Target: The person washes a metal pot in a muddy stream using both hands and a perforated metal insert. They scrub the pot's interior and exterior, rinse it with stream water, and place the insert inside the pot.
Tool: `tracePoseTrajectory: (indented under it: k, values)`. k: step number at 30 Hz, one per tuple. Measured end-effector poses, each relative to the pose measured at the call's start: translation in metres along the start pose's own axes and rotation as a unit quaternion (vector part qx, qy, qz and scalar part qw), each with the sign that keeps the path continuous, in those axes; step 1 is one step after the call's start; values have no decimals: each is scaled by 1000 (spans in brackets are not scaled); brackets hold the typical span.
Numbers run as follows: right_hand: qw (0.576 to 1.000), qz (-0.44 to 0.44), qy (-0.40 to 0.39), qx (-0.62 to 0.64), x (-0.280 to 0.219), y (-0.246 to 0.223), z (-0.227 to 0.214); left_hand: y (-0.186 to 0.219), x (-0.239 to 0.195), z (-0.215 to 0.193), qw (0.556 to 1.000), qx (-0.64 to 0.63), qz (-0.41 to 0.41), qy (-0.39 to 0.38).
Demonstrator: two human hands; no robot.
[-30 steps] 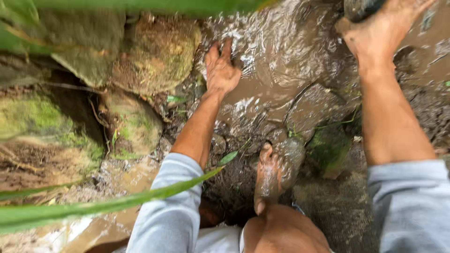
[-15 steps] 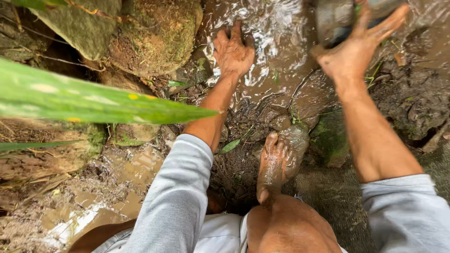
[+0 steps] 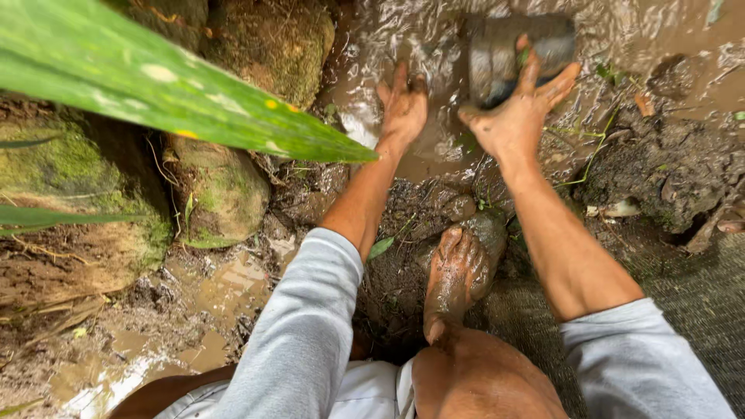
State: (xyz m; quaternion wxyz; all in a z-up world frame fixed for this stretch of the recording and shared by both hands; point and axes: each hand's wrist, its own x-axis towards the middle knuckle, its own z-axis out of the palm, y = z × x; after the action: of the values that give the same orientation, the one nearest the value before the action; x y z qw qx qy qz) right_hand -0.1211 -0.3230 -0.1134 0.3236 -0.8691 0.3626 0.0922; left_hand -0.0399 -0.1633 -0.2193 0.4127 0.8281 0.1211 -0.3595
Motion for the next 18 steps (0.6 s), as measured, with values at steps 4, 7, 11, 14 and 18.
tracePoseTrajectory:
  k: [4, 7, 11, 14, 18]
  values:
    - [998, -37, -44, -3, -12, -15, 12, 2, -23, 17, 979, -181, -85, -39]
    - [997, -50, -64, -10, -20, -24, 20, 13, -42, 5, 952, -280, -118, -48]
    - [995, -63, -77, 13, -26, -28, 19, 32, -59, -26, 931, -348, -110, -16]
    - [993, -71, -97, 22, -25, -30, 16, 44, -61, -41, 914, -374, -159, -15]
    - [992, -50, -112, 41, -30, -35, 25, 43, -54, -53, 873, -455, -163, -60]
